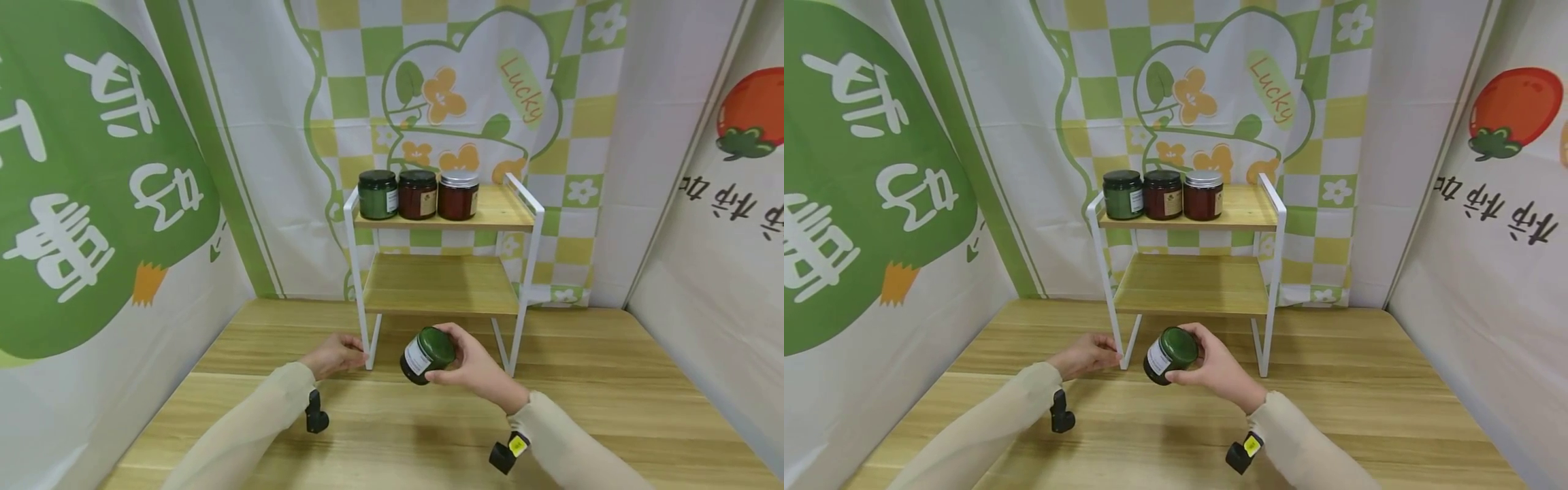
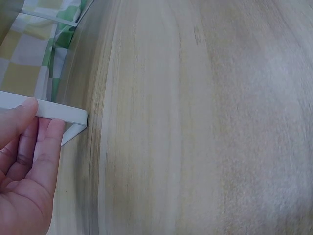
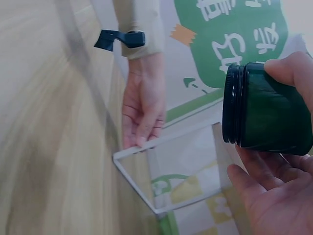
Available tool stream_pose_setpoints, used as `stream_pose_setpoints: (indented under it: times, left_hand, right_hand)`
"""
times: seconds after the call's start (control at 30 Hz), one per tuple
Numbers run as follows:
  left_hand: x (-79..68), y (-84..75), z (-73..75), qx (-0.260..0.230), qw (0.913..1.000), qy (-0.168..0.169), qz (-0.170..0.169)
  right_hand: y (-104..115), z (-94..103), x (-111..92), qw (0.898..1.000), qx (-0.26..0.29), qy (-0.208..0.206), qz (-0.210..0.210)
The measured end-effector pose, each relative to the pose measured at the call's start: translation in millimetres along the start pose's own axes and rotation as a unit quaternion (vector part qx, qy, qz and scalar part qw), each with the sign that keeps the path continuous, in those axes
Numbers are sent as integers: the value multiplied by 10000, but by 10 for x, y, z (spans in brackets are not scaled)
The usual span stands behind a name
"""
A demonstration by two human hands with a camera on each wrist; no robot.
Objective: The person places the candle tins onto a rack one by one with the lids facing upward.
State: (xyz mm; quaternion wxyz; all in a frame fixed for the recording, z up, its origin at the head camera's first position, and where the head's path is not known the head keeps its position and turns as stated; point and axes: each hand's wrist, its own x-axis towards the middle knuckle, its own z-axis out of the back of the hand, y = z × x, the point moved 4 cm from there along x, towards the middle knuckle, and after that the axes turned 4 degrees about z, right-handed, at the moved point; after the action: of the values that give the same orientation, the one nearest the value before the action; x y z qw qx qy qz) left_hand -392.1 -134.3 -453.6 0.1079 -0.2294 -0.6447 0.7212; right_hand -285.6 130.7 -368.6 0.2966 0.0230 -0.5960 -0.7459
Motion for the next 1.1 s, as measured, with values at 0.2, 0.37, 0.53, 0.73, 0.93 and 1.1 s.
stream_pose_setpoints:
  times: [0.2, 0.37, 0.53, 0.73, 0.93, 1.1]
  left_hand:
    - [7, 21, 22, 22, 10000, 26, -5]
    - [6, 16, 33, 146, 9999, -35, 58]
    - [1, 8, 35, 194, 9998, -51, 91]
    - [-8, 1, 36, 167, 9998, 9, 98]
    - [-4, 5, 35, 141, 9998, 17, 125]
    - [-5, -2, 24, 136, 9998, 61, 115]
  right_hand:
    - [75, 108, -10, 9998, 75, -182, -28]
    - [107, 186, -28, 9995, 225, -209, -60]
    - [149, 267, -40, 9995, 41, -297, 71]
    - [190, 343, -42, 9990, 63, -413, 182]
    - [226, 410, -47, 9981, 71, -476, 389]
    - [267, 470, -45, 9957, 46, -611, 697]
